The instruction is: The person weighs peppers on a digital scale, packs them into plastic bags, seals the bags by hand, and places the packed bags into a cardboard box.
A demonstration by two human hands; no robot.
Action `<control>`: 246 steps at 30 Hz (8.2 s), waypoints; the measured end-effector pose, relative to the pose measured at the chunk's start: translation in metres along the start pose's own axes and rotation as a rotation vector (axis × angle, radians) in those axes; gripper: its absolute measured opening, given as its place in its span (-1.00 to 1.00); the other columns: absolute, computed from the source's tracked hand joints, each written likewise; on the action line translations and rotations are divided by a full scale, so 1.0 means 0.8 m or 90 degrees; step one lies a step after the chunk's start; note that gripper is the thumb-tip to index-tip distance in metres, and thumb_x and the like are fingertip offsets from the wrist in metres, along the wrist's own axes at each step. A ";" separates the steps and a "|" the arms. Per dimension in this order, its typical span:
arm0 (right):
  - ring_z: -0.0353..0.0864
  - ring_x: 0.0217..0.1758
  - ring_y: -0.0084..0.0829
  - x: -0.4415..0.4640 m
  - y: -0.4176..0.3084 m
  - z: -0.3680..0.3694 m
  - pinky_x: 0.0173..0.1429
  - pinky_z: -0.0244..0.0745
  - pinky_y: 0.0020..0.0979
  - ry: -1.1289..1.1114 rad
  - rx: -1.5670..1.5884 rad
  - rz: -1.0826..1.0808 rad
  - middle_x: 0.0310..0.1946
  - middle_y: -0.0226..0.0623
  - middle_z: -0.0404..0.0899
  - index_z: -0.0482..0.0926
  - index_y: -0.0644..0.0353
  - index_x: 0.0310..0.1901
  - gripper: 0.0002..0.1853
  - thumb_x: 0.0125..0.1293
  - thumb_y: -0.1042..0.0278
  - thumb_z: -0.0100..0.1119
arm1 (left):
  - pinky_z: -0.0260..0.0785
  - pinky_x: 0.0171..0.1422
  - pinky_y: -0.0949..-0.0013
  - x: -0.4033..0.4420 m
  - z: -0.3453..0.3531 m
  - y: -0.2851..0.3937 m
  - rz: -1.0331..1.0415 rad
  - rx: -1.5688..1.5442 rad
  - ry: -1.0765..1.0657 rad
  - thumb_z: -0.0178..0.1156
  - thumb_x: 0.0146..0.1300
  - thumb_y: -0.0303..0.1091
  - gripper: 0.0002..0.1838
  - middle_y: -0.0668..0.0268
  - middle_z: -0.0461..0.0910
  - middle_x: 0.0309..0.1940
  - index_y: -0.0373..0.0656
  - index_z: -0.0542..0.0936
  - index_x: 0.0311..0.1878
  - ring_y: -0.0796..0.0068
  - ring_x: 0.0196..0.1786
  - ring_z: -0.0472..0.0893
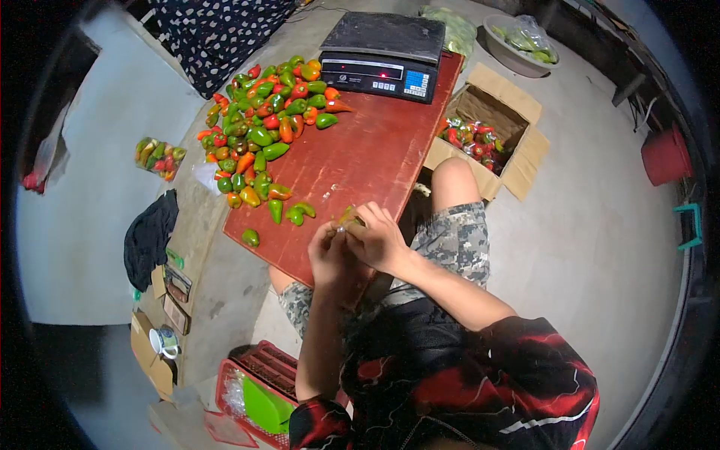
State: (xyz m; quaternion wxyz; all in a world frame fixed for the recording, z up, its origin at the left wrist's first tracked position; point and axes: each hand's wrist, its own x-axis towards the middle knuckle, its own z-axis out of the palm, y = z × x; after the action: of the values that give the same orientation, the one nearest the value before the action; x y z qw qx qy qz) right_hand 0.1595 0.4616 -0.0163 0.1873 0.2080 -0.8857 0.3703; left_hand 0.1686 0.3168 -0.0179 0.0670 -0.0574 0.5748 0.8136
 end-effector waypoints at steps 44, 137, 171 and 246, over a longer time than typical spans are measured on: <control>0.50 -0.43 -0.56 0.083 -0.009 -0.072 -0.34 0.41 -0.44 -0.114 -0.299 -0.549 -0.54 -0.61 0.44 0.51 -0.10 -0.58 -0.88 0.03 0.17 0.15 | 0.32 0.25 0.32 0.010 -0.016 -0.014 0.421 0.481 -0.010 0.12 0.43 -0.21 -0.63 0.18 0.58 0.04 -0.35 0.57 0.07 0.35 0.11 0.54; 0.32 0.20 0.49 0.206 -0.046 0.167 0.17 0.53 0.18 -0.457 -0.078 0.009 0.43 0.38 -0.12 -0.15 -0.24 0.56 0.15 0.00 0.52 0.35 | 0.44 0.15 0.24 -0.090 -0.343 -0.007 -0.050 -0.386 0.323 0.04 0.48 -0.15 -0.58 0.15 0.58 0.05 -0.33 0.51 0.15 0.32 0.10 0.54; 0.39 0.21 0.50 0.271 -0.051 0.243 -0.01 0.61 0.17 -0.560 -0.284 0.011 0.46 0.08 0.02 0.35 -0.40 0.34 -0.44 0.33 0.33 0.12 | 0.39 -0.24 0.45 0.110 -0.265 0.119 0.236 -0.199 0.370 0.15 0.37 -0.41 -0.93 0.39 0.51 -0.42 -0.14 0.51 -0.27 0.54 -0.36 0.51; 0.25 0.42 -0.18 0.442 -0.085 0.352 0.37 0.18 0.08 -0.242 -0.430 -0.503 0.07 -0.33 0.58 0.75 0.05 -0.23 -0.78 0.21 0.26 0.14 | 0.39 -0.19 0.50 0.111 -0.302 0.157 0.250 -0.098 0.436 0.20 0.31 -0.42 -0.91 0.36 0.56 -0.38 -0.24 0.57 -0.19 0.60 -0.29 0.53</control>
State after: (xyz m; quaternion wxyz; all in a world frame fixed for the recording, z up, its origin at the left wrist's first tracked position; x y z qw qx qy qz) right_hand -0.1541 0.1303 0.0103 0.2053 0.5161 -0.8280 -0.0767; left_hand 0.0632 0.0508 0.0033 -0.2901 -0.2190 0.5009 0.7855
